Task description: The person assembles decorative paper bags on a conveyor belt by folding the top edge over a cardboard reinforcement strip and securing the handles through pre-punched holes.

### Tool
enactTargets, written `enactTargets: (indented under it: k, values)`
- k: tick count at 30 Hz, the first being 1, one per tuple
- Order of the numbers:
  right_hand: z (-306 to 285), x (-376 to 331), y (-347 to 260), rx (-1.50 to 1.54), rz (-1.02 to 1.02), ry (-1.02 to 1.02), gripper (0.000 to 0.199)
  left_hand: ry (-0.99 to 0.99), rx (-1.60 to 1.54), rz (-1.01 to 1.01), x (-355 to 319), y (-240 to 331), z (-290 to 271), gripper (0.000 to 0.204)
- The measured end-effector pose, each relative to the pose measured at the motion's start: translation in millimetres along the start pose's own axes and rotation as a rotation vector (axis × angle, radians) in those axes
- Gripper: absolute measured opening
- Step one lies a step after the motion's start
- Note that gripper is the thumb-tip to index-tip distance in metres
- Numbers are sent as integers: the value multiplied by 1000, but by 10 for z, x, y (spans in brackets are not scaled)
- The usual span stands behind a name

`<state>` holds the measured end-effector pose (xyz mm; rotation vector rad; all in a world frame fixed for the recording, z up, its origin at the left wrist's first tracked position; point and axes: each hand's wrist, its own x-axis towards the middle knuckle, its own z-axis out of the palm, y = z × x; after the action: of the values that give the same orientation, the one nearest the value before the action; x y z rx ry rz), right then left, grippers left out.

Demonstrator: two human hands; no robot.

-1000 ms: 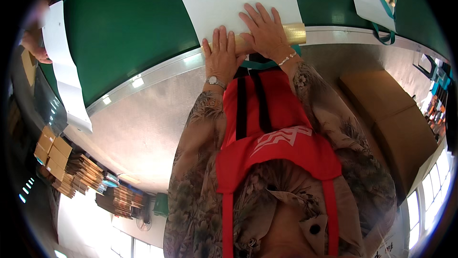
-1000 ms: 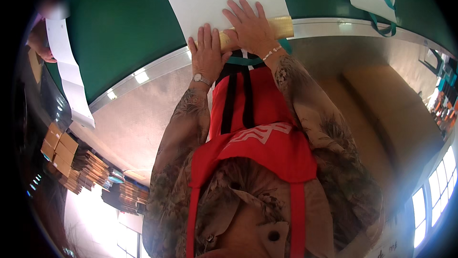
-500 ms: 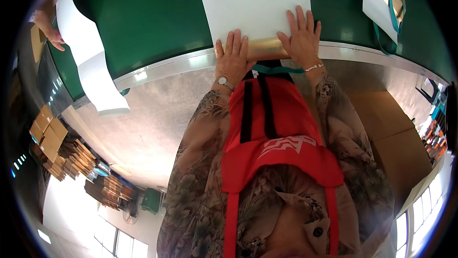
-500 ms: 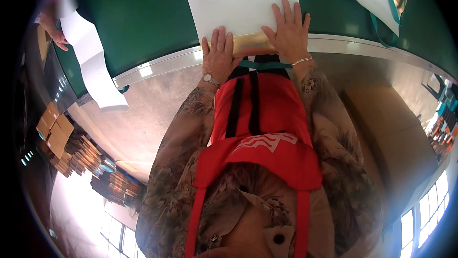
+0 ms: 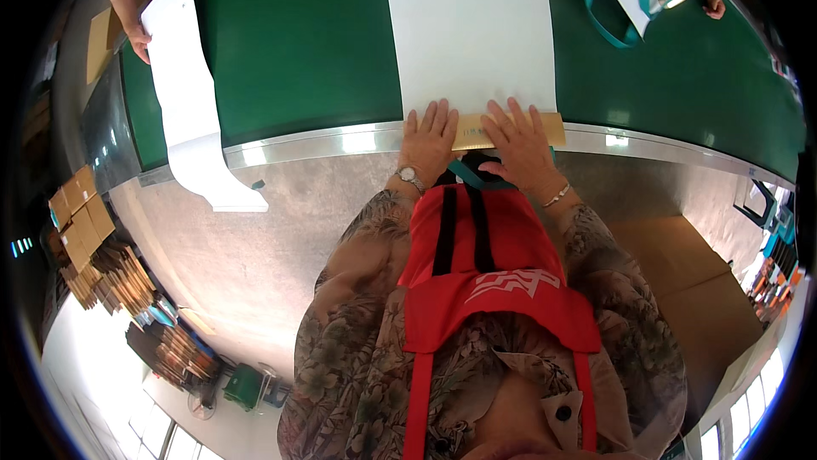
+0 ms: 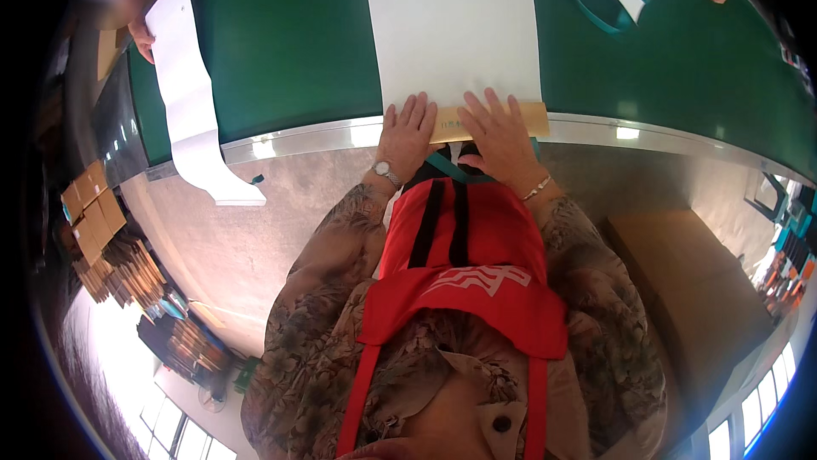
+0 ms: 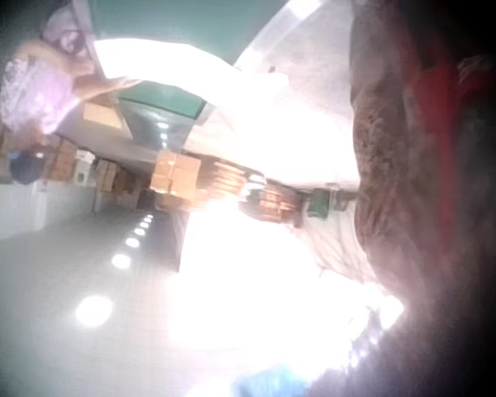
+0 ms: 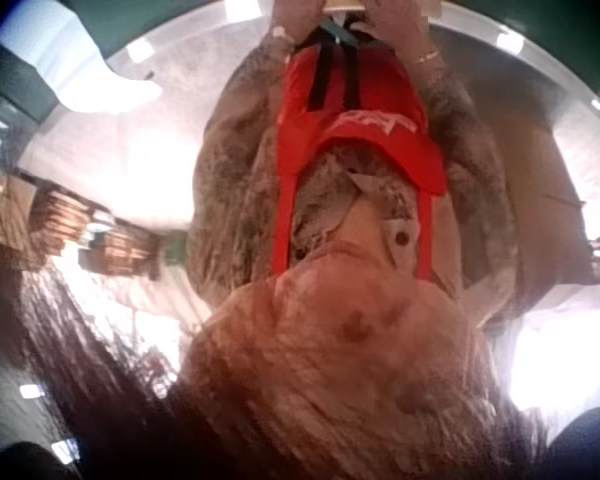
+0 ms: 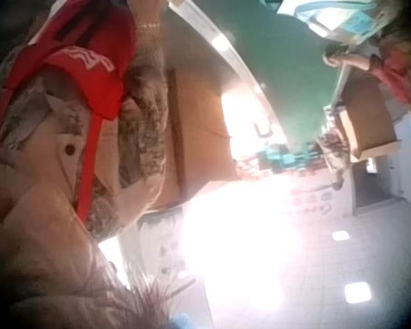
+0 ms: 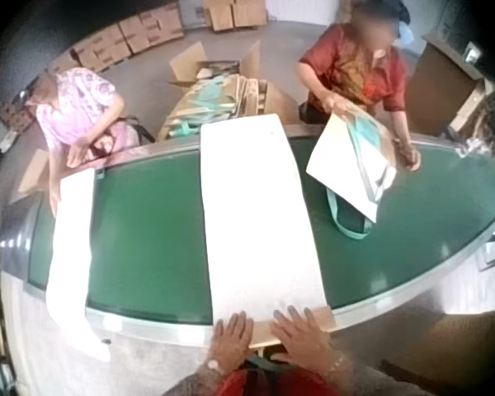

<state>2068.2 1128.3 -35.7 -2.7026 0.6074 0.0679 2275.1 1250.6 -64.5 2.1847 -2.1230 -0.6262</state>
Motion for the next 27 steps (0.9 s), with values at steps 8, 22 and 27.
enactTargets:
  k: [8, 22, 27]
  values:
    - [53, -293, -96, -51, -7, 128, 36, -96, -82, 139, -195, 63, -303, 61]
    - [-1224, -636, -362, 210, 108, -128, 39, -79, -229, 286, -126, -714, -159, 54]
    - [-1747, -47, -175, 116, -8, -125, 40, 210, -354, 123, -234, -559, -103, 57]
